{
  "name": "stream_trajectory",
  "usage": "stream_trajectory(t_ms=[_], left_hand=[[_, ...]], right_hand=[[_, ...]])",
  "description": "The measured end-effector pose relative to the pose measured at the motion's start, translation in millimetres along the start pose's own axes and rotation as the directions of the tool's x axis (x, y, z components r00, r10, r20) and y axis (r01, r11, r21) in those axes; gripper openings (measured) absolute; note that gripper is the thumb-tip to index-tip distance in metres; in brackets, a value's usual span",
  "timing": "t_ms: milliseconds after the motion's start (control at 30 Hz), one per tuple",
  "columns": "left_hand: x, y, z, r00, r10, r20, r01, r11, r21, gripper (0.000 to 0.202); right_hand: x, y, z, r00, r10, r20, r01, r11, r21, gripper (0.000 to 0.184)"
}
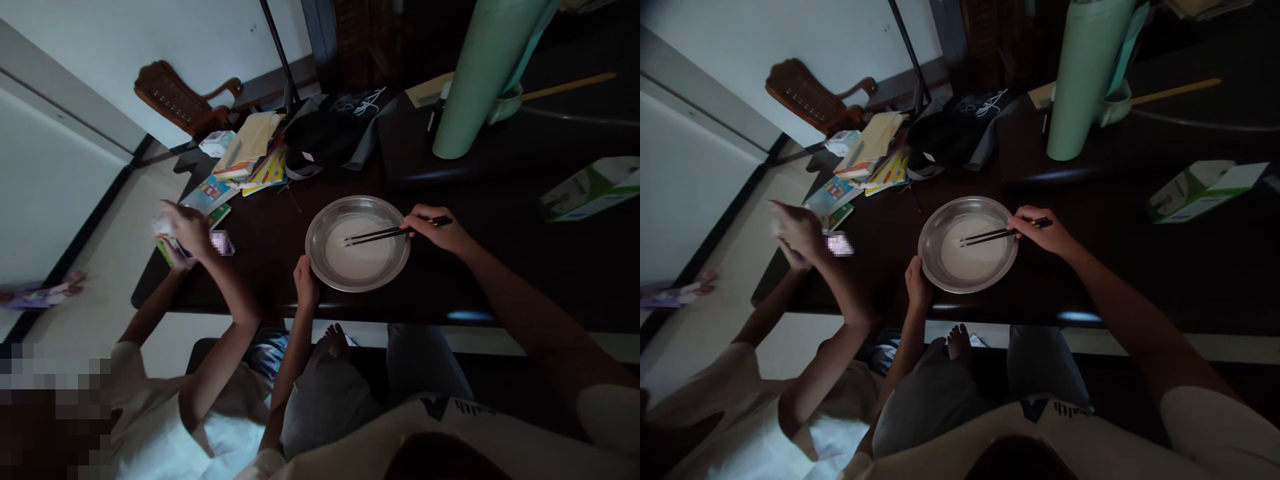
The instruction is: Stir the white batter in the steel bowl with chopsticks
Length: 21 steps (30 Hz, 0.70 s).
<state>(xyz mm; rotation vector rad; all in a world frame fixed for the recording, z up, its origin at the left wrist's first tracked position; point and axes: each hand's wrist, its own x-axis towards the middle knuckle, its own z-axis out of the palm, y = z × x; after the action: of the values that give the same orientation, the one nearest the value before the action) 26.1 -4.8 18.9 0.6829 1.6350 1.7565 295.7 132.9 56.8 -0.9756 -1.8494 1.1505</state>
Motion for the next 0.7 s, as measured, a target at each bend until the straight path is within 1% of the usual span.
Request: stream_trajectory(t_ms=[67, 133, 200, 267, 333, 400, 467, 533, 600, 700], left_hand=[[-0.1, 0.4, 0.3, 1.0, -0.009, -0.012, 0.009, 1.0, 0.011, 0.042], [-0.2, 0.7, 0.2, 1.0, 0.005, -0.009, -0.004, 1.0, 0.022, 0.042], [-0.5, 0.9, 0.1, 1.0, 0.027, 0.009, -0.027, 0.999, 0.029, 0.042], [-0.8, 1.5, 0.2, 0.999, 0.034, 0.017, -0.035, 0.999, 0.029, 0.043], [-1.2, 2.3, 0.5, 1.0, 0.018, 0.009, -0.019, 1.0, 0.022, 0.043], [-1.4, 2.9, 0.8, 1.0, 0.006, -0.003, -0.006, 1.0, 0.016, 0.044], [-1.4, 3.1, 0.4, 1.0, 0.012, 0.0, -0.012, 1.0, 0.024, 0.044], [-1.2, 2.6, -0.5, 1.0, 0.027, 0.011, -0.027, 0.999, 0.039, 0.044], [-0.8, 1.5, -1.7, 0.999, 0.04, 0.026, -0.041, 0.998, 0.053, 0.043], [-0.1, -1.0, -3.1, 0.998, 0.055, 0.034, -0.057, 0.998, 0.042, 0.043]], right_hand=[[0.8, 0.4, -5.1, 0.998, 0.003, -0.066, -0.003, 1.0, 0.002, 0.035], [0.7, 0.4, -8.4, 0.997, 0.007, -0.071, -0.005, 1.0, 0.03, 0.04], [-0.1, -0.3, -7.0, 1.0, 0.009, -0.002, -0.009, 0.999, 0.05, 0.04], [-0.9, -1.5, -2.3, 0.997, 0.007, 0.081, -0.011, 0.999, 0.047, 0.035], [-1.1, -2.6, 1.2, 0.995, 0.005, 0.099, -0.008, 0.999, 0.032, 0.03], [-0.8, -3.2, 0.2, 0.999, 0.009, 0.035, -0.009, 1.0, 0.006, 0.03], [-0.7, -3.4, -4.0, 0.999, 0.011, -0.044, -0.011, 1.0, -0.003, 0.035], [-1.1, -3.6, -7.3, 0.998, 0.008, -0.068, -0.007, 1.0, 0.013, 0.039], [-1.9, -4.2, -6.4, 1.0, -0.005, -0.026, 0.006, 1.0, 0.024, 0.038], [-1.8, -4.4, -0.8, 0.999, -0.028, 0.043, 0.028, 1.0, 0.007, 0.031]])
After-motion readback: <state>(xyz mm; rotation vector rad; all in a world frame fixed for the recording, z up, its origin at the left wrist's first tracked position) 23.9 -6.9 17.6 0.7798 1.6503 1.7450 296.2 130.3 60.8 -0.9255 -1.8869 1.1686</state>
